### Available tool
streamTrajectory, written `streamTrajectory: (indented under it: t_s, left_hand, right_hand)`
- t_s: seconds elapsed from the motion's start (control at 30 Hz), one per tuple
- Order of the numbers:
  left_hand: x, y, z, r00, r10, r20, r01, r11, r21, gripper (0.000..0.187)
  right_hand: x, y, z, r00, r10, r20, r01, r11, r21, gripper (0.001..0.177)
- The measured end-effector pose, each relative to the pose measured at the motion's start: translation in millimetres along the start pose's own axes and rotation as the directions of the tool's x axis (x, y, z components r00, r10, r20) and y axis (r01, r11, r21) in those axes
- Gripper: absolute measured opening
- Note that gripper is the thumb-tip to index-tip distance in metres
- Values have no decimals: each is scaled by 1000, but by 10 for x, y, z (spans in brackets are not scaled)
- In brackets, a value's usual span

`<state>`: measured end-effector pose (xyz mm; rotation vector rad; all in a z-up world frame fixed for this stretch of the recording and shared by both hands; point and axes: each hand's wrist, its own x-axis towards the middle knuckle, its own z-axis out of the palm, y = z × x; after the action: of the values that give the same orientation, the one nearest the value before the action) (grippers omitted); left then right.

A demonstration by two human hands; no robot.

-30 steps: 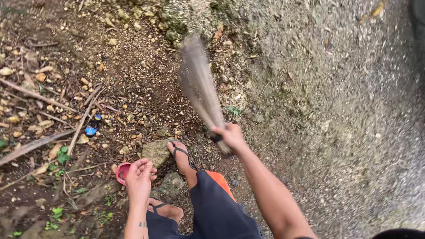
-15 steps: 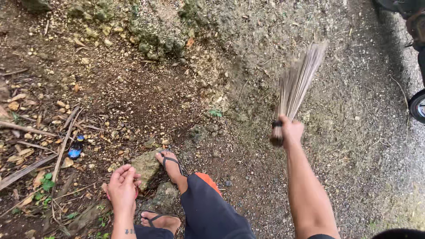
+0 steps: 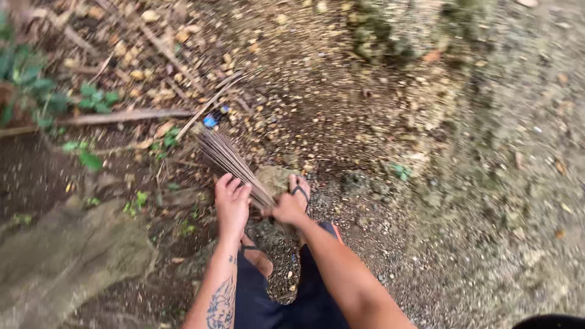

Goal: The person sweeps the outdoor ground and debris using a handheld stick broom.

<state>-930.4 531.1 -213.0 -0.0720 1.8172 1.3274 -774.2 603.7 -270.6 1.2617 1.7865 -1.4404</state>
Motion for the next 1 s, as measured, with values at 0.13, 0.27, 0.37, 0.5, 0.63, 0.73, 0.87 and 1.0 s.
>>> streamTrajectory:
  t_s: [0.13,0.27,0.37,0.5,0.63,0.73,0.87,1.0]
  left_hand:
    - [-28,-51,-418,988,-93,-127,93,996,-6,61]
    - [-179,19,-827,968,-115,-224,106,993,-53,58]
    - [-320,72,-829,935,-186,-303,151,979,-137,57]
    - [-302,200,-744,932,-207,-298,158,971,-181,56]
    - [-211,222,-584,944,-144,-297,90,978,-189,57]
    - [-56,249,-643,964,-144,-221,116,984,-135,56]
    - [240,294,-649,964,-133,-229,118,990,-80,53]
    - [591,434,-428,961,-197,-193,197,980,-21,51]
  right_hand:
    - [788,-175,-354,985,172,5,-172,979,111,24]
    - [220,-104,-1310,884,214,-417,-114,961,251,35]
    - [-375,-224,-1428,780,60,-623,-7,996,88,40]
    - [-361,-463,-1098,929,188,-320,-91,951,296,51]
    - [728,-858,-566,994,-61,-90,85,954,286,52]
    - [1343,-1094,-691,995,36,-96,-11,969,247,43]
    - [1085,-882,-1445,885,168,-435,-52,962,266,39]
    - [375,-791,-1709,763,52,-644,140,960,244,38]
